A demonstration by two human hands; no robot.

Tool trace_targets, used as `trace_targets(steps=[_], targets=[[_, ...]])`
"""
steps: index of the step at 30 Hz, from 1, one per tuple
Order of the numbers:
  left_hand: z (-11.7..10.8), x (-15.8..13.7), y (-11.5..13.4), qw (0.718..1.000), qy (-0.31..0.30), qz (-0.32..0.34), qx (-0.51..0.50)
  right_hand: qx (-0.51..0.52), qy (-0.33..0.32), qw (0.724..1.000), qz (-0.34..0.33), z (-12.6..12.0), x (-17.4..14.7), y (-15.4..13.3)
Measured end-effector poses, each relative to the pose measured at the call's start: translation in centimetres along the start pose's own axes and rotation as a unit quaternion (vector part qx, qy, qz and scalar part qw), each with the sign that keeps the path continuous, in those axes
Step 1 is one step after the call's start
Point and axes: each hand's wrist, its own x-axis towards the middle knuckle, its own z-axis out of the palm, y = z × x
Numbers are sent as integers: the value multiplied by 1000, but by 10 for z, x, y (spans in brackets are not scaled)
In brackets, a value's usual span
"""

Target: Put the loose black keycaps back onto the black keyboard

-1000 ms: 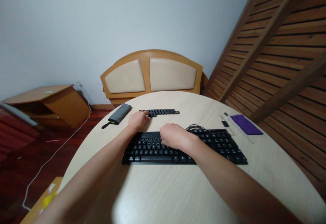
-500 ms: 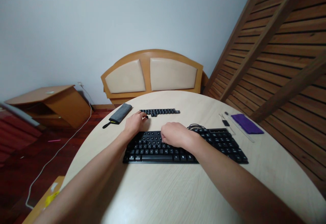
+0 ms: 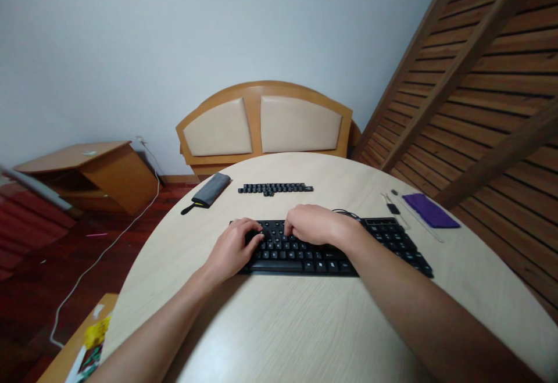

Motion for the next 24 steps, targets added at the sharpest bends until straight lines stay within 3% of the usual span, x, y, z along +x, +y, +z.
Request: trace_targets(steps=[7, 14, 24], targets=[[1, -2, 1, 998, -2, -12, -54, -15, 13, 1000, 11, -4, -5, -8], [-1, -1, -4, 997, -14, -25, -66, 11, 67, 996, -56, 3, 3, -16], [-6, 0, -5, 998, -34, -8, -48, 45, 66, 993, -86, 13, 13, -15]])
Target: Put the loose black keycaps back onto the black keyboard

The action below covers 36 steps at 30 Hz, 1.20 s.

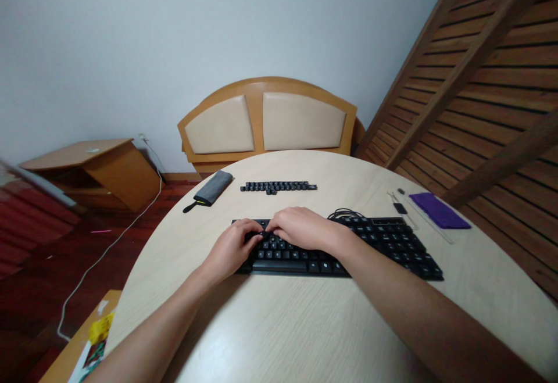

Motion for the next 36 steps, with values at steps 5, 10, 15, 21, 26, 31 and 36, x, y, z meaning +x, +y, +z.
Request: trace_targets(steps=[5, 10, 15, 21, 26, 31, 36], targets=[[-2, -1, 0, 1000, -6, -1, 14, -7, 1, 1000, -12, 1, 0, 2], [-3, -1, 0, 1000, -16, -1, 9, -7, -3, 1000, -16, 1, 0, 2], [-2, -2, -1, 999, -21, 7, 36, -8, -5, 1000, -16, 3, 0, 3], [0, -3, -2, 996, -12, 18, 83, -7, -14, 1000, -12, 0, -1, -1], [0, -5, 1, 995, -7, 20, 98, -8, -24, 1000, -5, -5, -3, -7], [-2, -4, 4, 996, -6, 20, 83, -13, -20, 1000, -10, -2, -3, -4], [-2, -2, 5, 998, -3, 16, 59, -18, -25, 999, -14, -3, -4, -4]])
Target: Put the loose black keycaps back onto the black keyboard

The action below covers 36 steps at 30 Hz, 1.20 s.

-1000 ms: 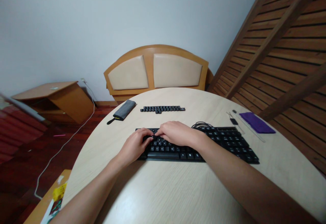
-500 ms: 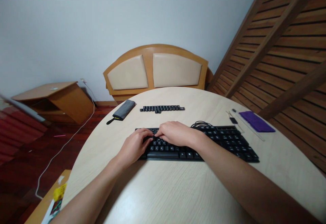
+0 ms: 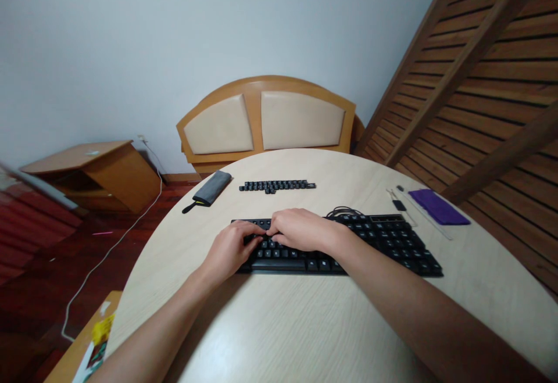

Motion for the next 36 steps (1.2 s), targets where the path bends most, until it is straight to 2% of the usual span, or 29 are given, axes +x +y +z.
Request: trace_targets(steps=[15, 20, 26, 30, 36], targets=[[1, -1, -1, 998, 1, 24, 66, -7, -11, 1000, 0, -2, 0, -1], [-3, 1, -2, 995, -25, 46, 81, 5, -14, 1000, 14, -1, 1, -1], [-7, 4, -2, 996, -37, 36, 76, 17, -15, 1000, 13, -2, -2, 2], [-7, 4, -2, 996, -39, 41, 72, 24, -7, 998, 54, -4, -7, 2], [-5, 1, -4, 997, -25, 33, 68, 35, -90, 988, 124, 1, -7, -2]])
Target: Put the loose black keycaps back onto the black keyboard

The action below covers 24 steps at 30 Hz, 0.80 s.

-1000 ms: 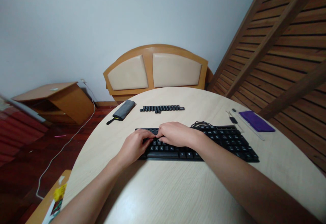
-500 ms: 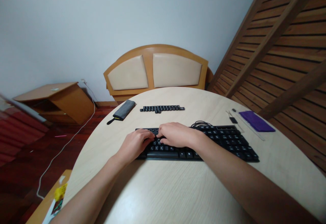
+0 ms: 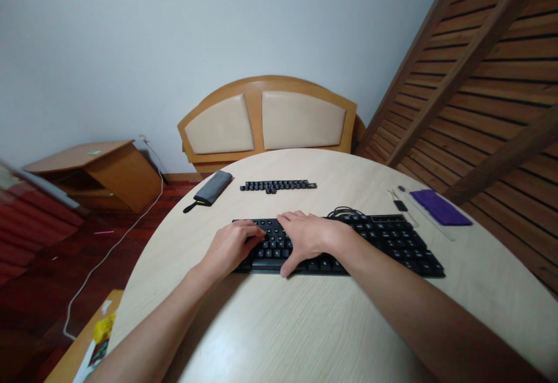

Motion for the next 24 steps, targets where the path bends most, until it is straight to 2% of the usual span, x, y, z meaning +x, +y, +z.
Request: trace_targets(steps=[8, 16, 24], targets=[[-7, 3, -1, 998, -40, 39, 28, -6, -8, 1000, 5, 1, 2, -2], [-9, 3, 5, 992, -50, 61, 95, -14, -12, 1000, 10, 0, 1, -3], [-12, 4, 4, 993, -48, 65, 85, -29, -12, 999, 11, 1, 1, -5]])
